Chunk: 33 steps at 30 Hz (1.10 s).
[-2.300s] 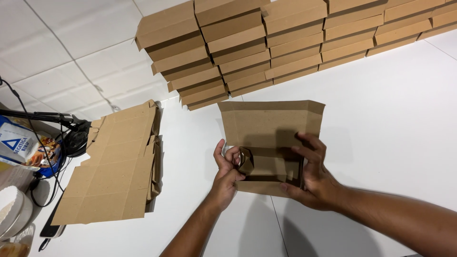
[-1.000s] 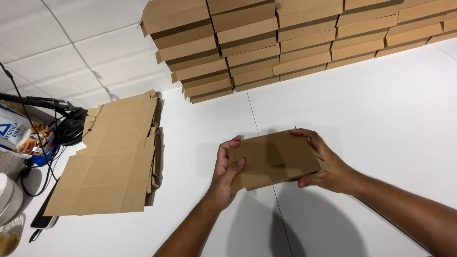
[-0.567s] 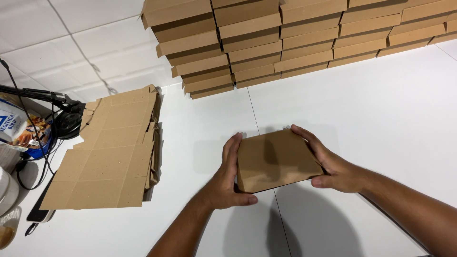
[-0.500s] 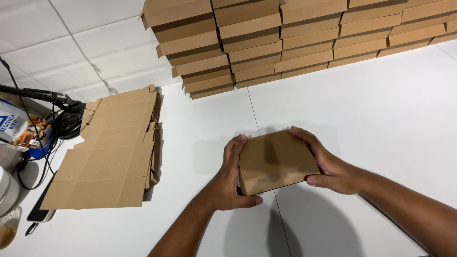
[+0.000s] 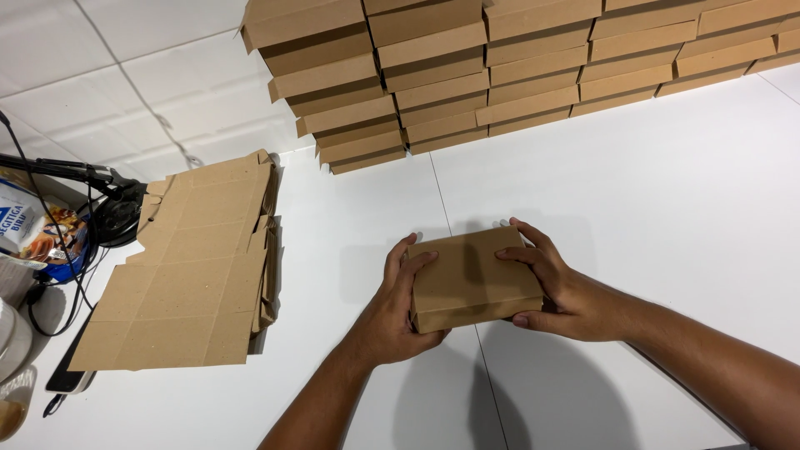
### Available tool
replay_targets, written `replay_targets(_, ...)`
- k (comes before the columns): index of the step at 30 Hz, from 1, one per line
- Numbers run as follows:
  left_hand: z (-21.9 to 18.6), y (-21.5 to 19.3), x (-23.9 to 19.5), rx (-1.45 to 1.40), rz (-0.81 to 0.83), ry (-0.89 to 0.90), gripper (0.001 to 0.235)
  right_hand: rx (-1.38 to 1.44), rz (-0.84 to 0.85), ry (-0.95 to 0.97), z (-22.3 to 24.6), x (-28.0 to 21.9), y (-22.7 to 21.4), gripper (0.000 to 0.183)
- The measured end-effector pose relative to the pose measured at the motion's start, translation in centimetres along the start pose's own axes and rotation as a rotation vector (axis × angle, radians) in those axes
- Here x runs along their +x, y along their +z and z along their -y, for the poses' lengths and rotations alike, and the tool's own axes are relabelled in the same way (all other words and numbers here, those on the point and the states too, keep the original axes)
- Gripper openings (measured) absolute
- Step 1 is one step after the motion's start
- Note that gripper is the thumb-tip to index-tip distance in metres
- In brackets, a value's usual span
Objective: The person repeatedly folds flat cardboard sheets into small rectangular boxes by hand and stacks them on a white countertop. The process includes folding side flaps, tucking tabs, and closing the top flaps to form each box.
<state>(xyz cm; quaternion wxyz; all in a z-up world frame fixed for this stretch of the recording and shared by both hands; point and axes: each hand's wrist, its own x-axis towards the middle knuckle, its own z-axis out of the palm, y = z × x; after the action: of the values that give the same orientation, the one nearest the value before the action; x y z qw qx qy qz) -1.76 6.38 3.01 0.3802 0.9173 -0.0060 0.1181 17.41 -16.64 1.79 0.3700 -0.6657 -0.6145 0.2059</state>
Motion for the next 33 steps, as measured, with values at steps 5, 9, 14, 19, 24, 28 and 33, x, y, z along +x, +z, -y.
replay_targets(5,-0.3,0.2,0.0,0.13,-0.016,0.028,0.077,-0.037,-0.001,0.009,0.3,0.1,-0.1,0.079)
replay_targets(9,-0.5,0.2,-0.2,0.084,-0.001,0.026,0.087,-0.032,-0.008,0.027,0.3,0.2,0.2,0.08)
replay_targets(14,0.5,1.2,-0.4,0.008,0.049,-0.045,0.098,-0.025,-0.036,0.07,-1.8,0.2,1.2,0.072)
replay_targets(19,2.7,2.0,-0.6,-0.064,0.046,0.073,0.077,0.02,-0.063,-0.029,-3.6,0.2,1.4,0.083)
replay_targets(24,2.0,1.7,-0.3,0.012,0.053,0.017,0.073,-0.026,-0.051,0.094,-3.4,0.2,0.9,0.082)
replay_targets(28,2.5,2.3,-0.6,-0.084,-0.001,0.114,0.08,0.135,-0.01,-0.072,-2.9,0.1,0.7,0.091)
replay_targets(33,0.5,2.6,-0.3,-0.195,0.003,-0.146,0.067,0.345,-0.14,0.167,-2.1,0.6,1.0,0.051)
